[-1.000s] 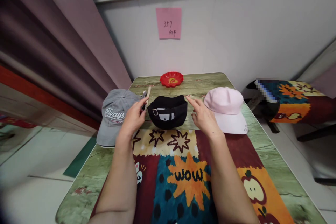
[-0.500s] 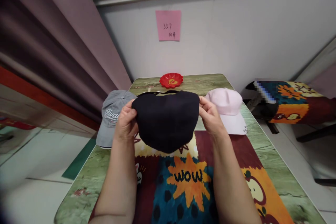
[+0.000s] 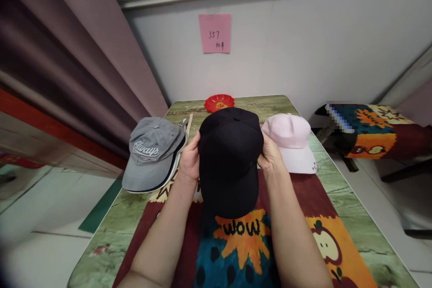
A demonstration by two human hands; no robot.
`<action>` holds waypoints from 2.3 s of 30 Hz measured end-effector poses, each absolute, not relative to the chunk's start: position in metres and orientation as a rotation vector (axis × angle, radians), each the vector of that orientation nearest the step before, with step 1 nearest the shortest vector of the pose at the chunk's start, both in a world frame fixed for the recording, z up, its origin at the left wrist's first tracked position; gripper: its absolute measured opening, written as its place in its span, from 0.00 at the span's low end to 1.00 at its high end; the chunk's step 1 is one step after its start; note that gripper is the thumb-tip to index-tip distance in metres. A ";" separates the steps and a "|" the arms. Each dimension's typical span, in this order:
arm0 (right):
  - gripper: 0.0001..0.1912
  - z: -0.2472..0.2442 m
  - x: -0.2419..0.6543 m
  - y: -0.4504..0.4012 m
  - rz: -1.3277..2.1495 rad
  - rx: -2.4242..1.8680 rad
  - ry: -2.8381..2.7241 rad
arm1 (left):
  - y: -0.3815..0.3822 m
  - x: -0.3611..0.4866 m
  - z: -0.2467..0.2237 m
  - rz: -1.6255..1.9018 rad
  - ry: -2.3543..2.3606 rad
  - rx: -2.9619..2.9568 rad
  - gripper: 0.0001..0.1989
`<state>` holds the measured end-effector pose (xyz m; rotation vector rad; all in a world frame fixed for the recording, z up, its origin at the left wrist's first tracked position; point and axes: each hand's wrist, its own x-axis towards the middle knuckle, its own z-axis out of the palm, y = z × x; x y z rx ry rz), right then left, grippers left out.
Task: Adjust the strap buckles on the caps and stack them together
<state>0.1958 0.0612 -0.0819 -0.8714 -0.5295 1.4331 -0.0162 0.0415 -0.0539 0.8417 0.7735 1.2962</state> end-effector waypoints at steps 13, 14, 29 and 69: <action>0.21 -0.049 0.179 0.036 1.743 -0.812 -0.805 | 0.062 -0.048 -0.061 1.763 0.696 0.524 0.22; 0.22 -0.047 0.183 0.037 1.691 -0.821 -0.774 | 0.061 -0.043 -0.060 1.747 0.693 0.531 0.22; 0.16 -0.087 0.325 0.063 0.683 -0.906 -0.123 | 0.052 -0.031 -0.050 1.319 0.884 0.672 0.10; 0.52 -0.145 0.328 0.024 -0.013 -2.261 -1.417 | 0.044 -0.030 -0.031 1.412 0.881 0.686 0.09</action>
